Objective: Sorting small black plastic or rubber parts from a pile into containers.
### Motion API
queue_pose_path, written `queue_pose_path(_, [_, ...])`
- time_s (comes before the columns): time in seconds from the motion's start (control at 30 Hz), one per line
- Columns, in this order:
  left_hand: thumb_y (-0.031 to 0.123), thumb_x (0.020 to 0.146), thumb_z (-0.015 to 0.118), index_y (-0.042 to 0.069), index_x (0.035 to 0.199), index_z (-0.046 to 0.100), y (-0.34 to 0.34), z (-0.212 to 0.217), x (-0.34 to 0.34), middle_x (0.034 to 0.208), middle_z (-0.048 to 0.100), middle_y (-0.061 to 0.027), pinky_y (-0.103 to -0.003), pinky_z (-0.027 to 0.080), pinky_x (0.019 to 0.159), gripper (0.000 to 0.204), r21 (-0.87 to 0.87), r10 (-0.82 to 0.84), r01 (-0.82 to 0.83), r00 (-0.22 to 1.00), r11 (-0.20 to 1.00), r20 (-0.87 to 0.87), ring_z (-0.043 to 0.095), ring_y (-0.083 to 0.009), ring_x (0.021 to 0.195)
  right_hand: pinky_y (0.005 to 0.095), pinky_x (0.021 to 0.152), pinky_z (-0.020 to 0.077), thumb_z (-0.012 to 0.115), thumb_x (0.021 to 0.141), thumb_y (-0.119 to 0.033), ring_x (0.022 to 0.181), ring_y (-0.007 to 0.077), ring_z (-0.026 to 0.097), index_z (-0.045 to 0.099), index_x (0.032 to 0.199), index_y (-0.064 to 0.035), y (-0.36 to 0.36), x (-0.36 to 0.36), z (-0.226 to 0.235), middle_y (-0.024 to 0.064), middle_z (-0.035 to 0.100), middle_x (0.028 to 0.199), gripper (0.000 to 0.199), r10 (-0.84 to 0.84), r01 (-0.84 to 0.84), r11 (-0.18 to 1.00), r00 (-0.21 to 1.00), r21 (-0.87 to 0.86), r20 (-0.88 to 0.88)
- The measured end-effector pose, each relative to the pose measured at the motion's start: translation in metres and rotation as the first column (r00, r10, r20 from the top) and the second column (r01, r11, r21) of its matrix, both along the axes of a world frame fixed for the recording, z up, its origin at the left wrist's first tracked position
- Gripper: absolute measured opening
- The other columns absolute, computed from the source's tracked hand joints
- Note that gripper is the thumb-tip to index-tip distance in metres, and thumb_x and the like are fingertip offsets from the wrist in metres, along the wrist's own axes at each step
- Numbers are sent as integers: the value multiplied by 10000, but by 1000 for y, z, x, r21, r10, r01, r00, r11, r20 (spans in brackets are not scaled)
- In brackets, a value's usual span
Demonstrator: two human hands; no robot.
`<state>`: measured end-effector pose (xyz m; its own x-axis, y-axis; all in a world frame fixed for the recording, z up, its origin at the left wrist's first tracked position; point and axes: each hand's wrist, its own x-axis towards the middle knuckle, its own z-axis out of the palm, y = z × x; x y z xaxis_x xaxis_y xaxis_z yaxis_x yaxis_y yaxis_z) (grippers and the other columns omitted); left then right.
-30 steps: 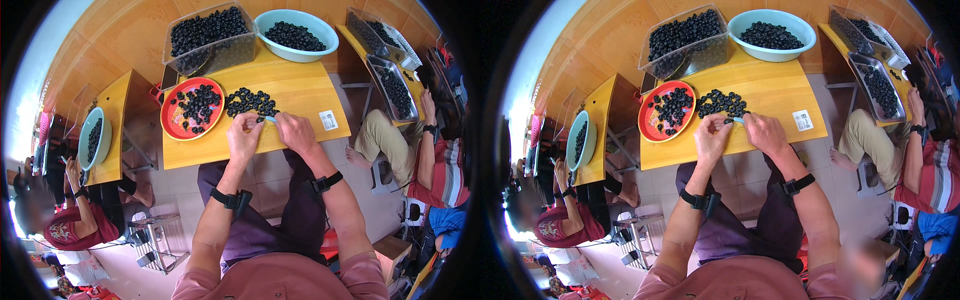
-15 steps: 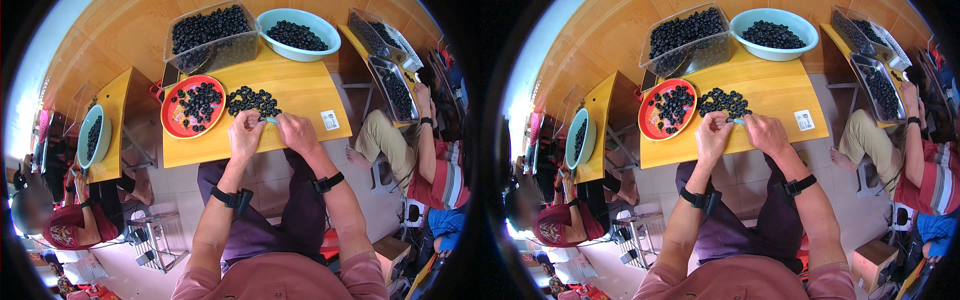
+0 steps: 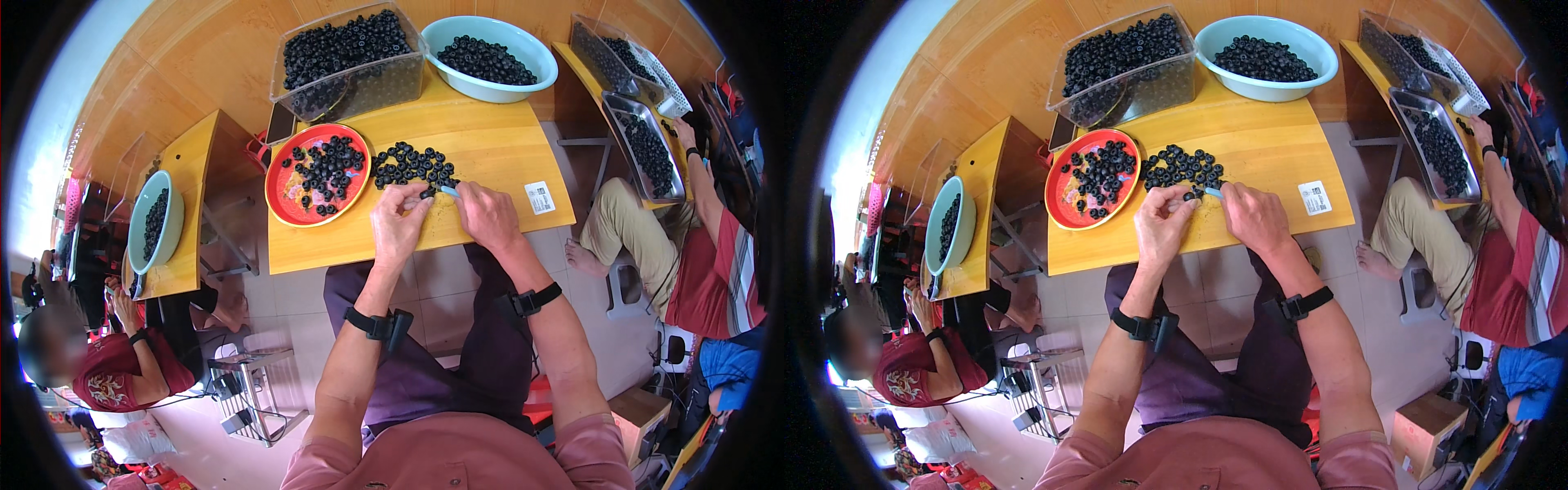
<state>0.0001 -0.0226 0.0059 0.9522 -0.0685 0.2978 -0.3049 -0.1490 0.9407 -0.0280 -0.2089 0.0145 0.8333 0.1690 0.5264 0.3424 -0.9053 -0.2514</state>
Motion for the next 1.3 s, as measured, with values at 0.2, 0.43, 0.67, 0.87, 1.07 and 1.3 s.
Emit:
queue_pose_path(0.2, [3, 842, 808, 4, 1052, 731, 1, 2, 1, 966, 698, -79, -271, 563, 715, 224, 49, -7, 5, 999, 999, 54, 700, -133, 787, 417, 561, 543, 632, 947, -129, 660, 290, 690, 590, 888, -52, 1, -1, 2, 107, 635, 719, 106, 6, -4, 999, 998, -39, 58])
queue_pose_path(0.43, [6, 836, 817, -22, 1016, 697, 0, 5, 0, 1018, 693, -87, -263, 560, 705, 218, 115, 50, -41, 996, 993, -72, 682, -124, 766, 449, 587, 540, 668, 926, -127, 691, 323, 685, 601, 951, -45, -2, -1, -2, 120, 643, 766, 108, 3, -3, 1000, 1000, -11, 17])
queue_pose_path(0.67, [16, 827, 822, -13, 1029, 710, -1, -1, 3, 1022, 696, -88, -254, 570, 714, 232, -26, 35, -33, 996, 999, 86, 692, -118, 787, 412, 565, 547, 651, 931, -120, 674, 281, 691, 598, 914, -43, 0, 0, 1, 105, 636, 751, 96, 6, -3, 999, 998, -48, 59])
queue_pose_path(0.87, [-20, 863, 734, -4, 1082, 726, -1, 5, 0, 1042, 684, -82, -262, 577, 759, 220, 35, 33, -33, 999, 999, 6, 695, -127, 846, 405, 562, 548, 646, 935, -116, 671, 273, 690, 595, 915, -40, 0, -1, 1, 101, 634, 752, 94, 11, -8, 999, 998, -52, 64])
queue_pose_path(1.07, [-44, 836, 710, 25, 1099, 730, -4, 8, -2, 1007, 684, -92, -274, 579, 775, 273, 200, 65, -95, 987, 975, 147, 699, -162, 839, 403, 554, 541, 631, 934, -102, 657, 273, 681, 569, 882, -46, 0, -2, 3, 100, 616, 737, 98, 35, -31, 998, 996, -51, 80])
queue_pose_path(1.3, [-49, 809, 751, 29, 1098, 689, -9, 8, -3, 935, 641, -102, -303, 563, 716, 306, 196, 75, -116, 976, 974, 204, 662, -198, 765, 404, 543, 533, 627, 913, -77, 640, 276, 669, 538, 818, -53, 1, -3, 7, 100, 594, 707, 132, 85, -82, 996, 991, -39, 107])
